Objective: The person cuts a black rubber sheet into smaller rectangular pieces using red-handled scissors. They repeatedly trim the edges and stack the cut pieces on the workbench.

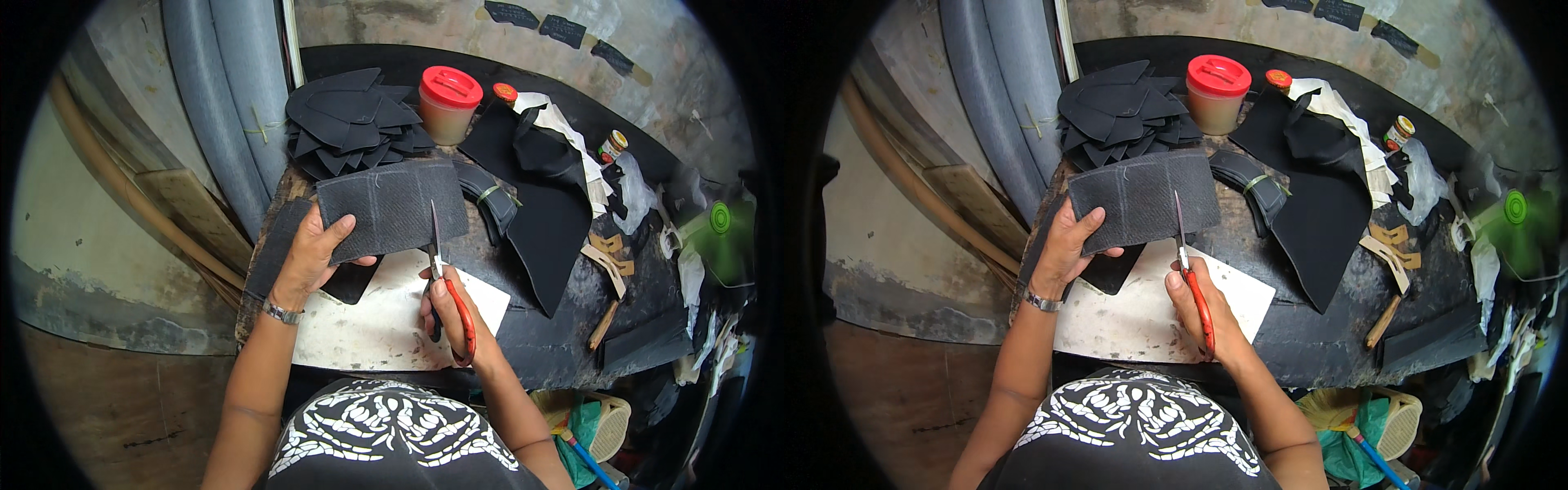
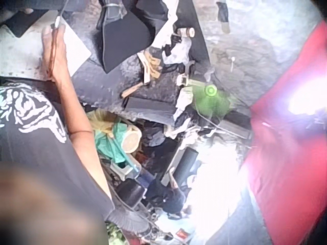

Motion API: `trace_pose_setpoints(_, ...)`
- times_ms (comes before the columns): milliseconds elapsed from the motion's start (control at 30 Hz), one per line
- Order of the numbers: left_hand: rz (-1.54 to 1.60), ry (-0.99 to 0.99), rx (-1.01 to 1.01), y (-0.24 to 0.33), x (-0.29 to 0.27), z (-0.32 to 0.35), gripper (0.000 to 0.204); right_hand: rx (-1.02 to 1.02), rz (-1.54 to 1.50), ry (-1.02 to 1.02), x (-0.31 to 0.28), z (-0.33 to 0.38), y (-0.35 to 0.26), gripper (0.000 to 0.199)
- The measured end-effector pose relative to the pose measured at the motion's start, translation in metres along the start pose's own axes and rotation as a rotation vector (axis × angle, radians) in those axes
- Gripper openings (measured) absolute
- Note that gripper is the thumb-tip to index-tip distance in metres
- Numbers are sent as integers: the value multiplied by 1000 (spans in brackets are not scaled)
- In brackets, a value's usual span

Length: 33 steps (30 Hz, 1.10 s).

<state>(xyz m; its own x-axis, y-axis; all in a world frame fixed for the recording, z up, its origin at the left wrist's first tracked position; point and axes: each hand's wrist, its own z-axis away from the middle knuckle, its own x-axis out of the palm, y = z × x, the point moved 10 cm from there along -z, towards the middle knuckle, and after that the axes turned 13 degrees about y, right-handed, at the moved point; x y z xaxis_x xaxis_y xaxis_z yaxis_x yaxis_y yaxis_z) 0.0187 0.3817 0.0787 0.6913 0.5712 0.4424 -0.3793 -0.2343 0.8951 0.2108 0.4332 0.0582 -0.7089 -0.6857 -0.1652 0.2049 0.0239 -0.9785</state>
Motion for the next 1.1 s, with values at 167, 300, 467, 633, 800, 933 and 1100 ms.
trace_pose_setpoints(167, -1, -16, -17, -4, -1, -4, 38, 2, 51, 87, -7, 4, 1, 60)
trace_pose_setpoints(300, 2, -34, -33, -9, -1, -6, 38, 5, 18, 86, -9, 3, -2, 59)
trace_pose_setpoints(467, 18, -51, -102, -18, 3, -1, 39, 66, -151, 47, -6, -5, -4, 63)
trace_pose_setpoints(633, 3, -65, -107, -21, 3, -3, 38, 163, -148, 70, -5, -3, 5, 66)
trace_pose_setpoints(800, -23, -81, -170, -32, 0, -5, 39, 236, -171, 93, -6, -3, 17, 64)
trace_pose_setpoints(933, -60, -91, -242, -43, -3, -4, 40, 319, -310, 98, -2, -18, 28, 69)
trace_pose_setpoints(1100, -91, -136, -297, -53, -3, -10, 41, 444, -475, 16, 9, -39, 36, 78)
